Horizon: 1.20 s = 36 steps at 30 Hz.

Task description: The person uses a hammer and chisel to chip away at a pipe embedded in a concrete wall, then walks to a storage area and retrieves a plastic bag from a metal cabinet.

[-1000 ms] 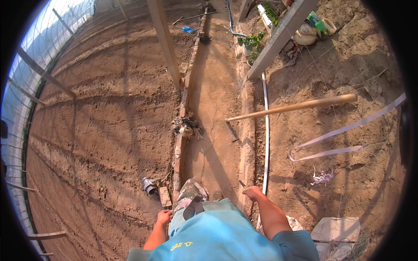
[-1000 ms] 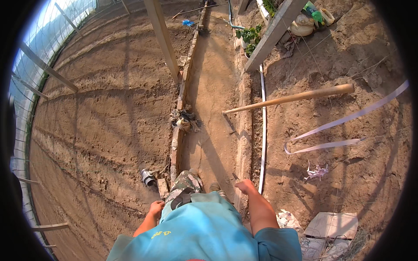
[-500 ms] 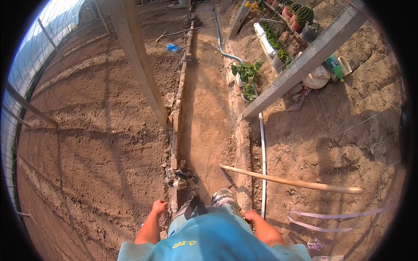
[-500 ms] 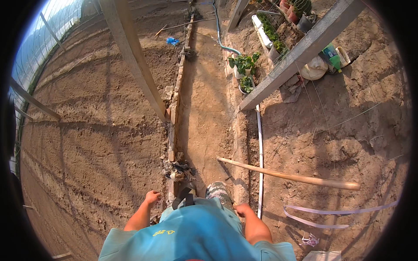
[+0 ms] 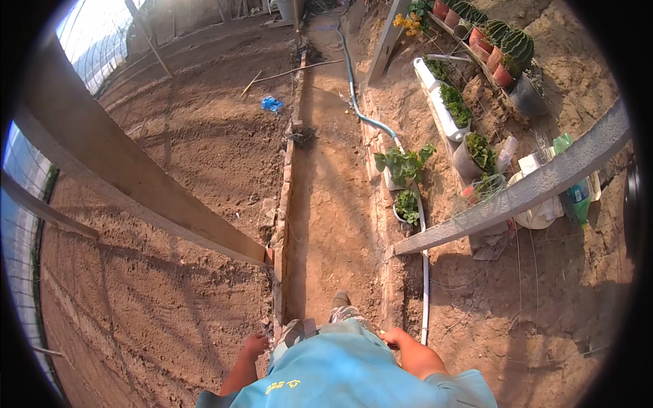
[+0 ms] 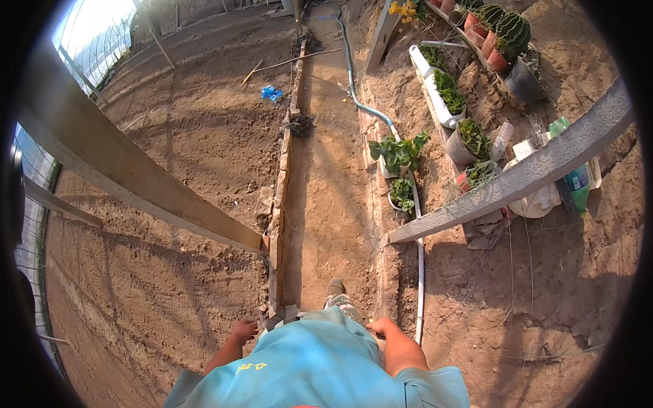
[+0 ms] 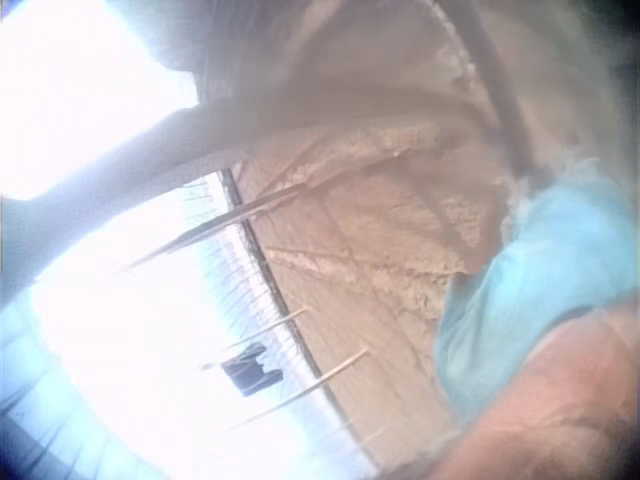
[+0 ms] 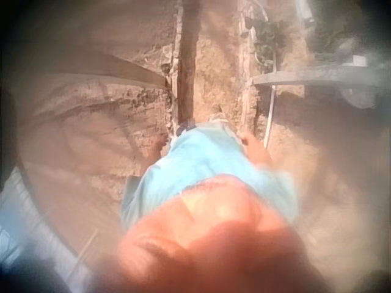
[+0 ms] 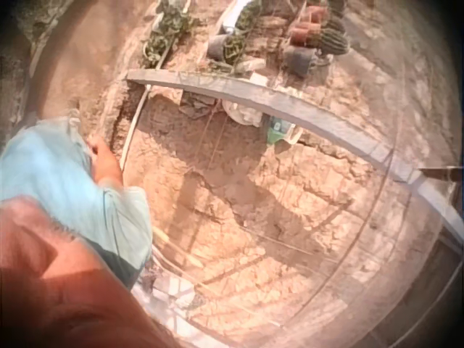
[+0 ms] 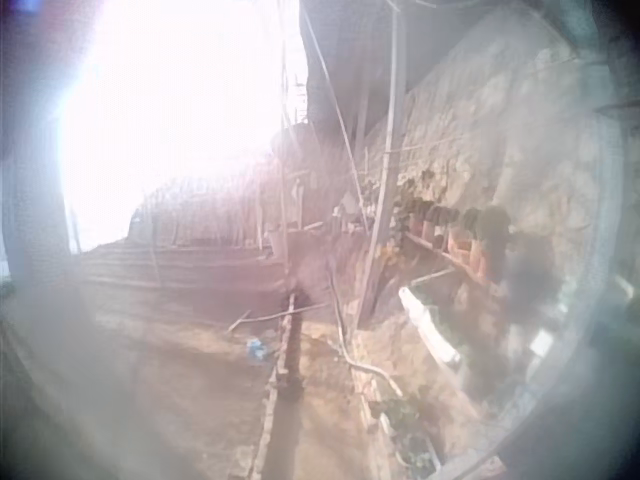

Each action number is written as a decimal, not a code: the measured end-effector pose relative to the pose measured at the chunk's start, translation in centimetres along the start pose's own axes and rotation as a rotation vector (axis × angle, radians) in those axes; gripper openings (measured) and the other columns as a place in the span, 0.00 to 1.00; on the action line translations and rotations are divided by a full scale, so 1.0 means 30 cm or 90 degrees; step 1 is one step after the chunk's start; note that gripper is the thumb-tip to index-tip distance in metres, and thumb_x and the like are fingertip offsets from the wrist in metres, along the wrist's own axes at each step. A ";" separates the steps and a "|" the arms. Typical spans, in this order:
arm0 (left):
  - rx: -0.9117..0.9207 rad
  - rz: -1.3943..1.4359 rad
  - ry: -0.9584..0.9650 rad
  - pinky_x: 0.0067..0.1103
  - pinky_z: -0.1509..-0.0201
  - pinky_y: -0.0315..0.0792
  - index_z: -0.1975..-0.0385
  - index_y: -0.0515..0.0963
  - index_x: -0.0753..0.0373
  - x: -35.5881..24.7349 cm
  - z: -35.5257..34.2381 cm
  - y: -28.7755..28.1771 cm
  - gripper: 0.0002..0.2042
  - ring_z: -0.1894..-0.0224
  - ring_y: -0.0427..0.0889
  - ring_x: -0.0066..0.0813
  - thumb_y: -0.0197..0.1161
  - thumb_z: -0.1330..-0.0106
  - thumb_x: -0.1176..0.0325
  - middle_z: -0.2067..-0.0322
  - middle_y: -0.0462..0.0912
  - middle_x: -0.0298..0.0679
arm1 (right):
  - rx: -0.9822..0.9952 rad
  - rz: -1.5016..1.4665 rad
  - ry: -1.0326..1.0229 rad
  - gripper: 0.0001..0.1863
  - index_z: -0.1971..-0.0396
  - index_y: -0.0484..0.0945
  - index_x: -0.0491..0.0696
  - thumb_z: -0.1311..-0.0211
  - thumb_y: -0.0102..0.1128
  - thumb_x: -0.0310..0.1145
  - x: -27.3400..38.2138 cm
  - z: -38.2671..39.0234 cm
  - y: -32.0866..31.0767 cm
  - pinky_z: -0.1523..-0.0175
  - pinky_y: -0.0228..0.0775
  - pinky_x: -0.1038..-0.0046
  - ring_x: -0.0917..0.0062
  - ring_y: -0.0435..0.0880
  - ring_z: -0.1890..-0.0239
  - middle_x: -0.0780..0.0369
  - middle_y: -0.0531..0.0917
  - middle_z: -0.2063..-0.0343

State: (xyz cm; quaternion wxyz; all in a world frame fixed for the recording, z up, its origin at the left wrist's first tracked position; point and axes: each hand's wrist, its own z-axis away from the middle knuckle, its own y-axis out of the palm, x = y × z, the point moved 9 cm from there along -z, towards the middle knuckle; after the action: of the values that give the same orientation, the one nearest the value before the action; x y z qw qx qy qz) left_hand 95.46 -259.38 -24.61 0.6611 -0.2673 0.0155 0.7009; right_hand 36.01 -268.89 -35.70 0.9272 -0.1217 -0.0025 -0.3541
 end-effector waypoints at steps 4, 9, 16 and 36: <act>0.015 -0.030 0.142 0.23 0.74 0.73 0.55 0.85 0.62 -0.170 -0.237 0.022 0.12 0.72 0.83 0.25 0.69 0.35 0.65 0.71 0.85 0.35 | -0.138 0.005 -0.065 0.27 0.79 0.82 0.39 0.45 0.76 0.52 0.666 0.211 -0.572 0.79 0.65 0.62 0.70 0.75 0.86 0.57 0.80 0.84; 0.044 0.063 -0.004 0.21 0.81 0.64 0.58 0.85 0.67 -0.785 -0.476 0.190 0.10 0.80 0.76 0.22 0.67 0.34 0.68 0.73 0.85 0.37 | -0.183 -0.306 -0.235 0.16 0.63 0.79 0.44 0.37 0.70 0.42 1.135 0.083 -1.058 0.83 0.59 0.71 0.80 0.70 0.87 0.66 0.74 0.84; 0.111 -0.033 0.056 0.22 0.76 0.72 0.54 0.87 0.64 -1.654 -1.054 0.201 0.14 0.76 0.82 0.23 0.67 0.33 0.64 0.72 0.86 0.37 | -0.089 -0.295 -0.085 0.19 0.75 0.77 0.45 0.35 0.68 0.46 1.415 -0.186 -1.276 0.84 0.63 0.66 0.73 0.73 0.88 0.62 0.76 0.85; 0.016 -0.108 0.044 0.25 0.71 0.77 0.49 0.85 0.66 -3.647 -1.750 0.198 0.19 0.75 0.83 0.23 0.70 0.36 0.61 0.72 0.87 0.38 | -0.040 -0.367 0.011 0.15 0.70 0.79 0.44 0.34 0.68 0.42 2.957 -0.610 -2.726 0.87 0.59 0.69 0.73 0.72 0.90 0.58 0.77 0.85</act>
State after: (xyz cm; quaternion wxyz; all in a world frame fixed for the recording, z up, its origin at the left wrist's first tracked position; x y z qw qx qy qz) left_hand 106.64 -380.29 -28.31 0.7203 -0.2832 0.0249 0.6327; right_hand 47.22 -390.12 -27.09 0.7839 -0.1416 -0.0183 -0.6042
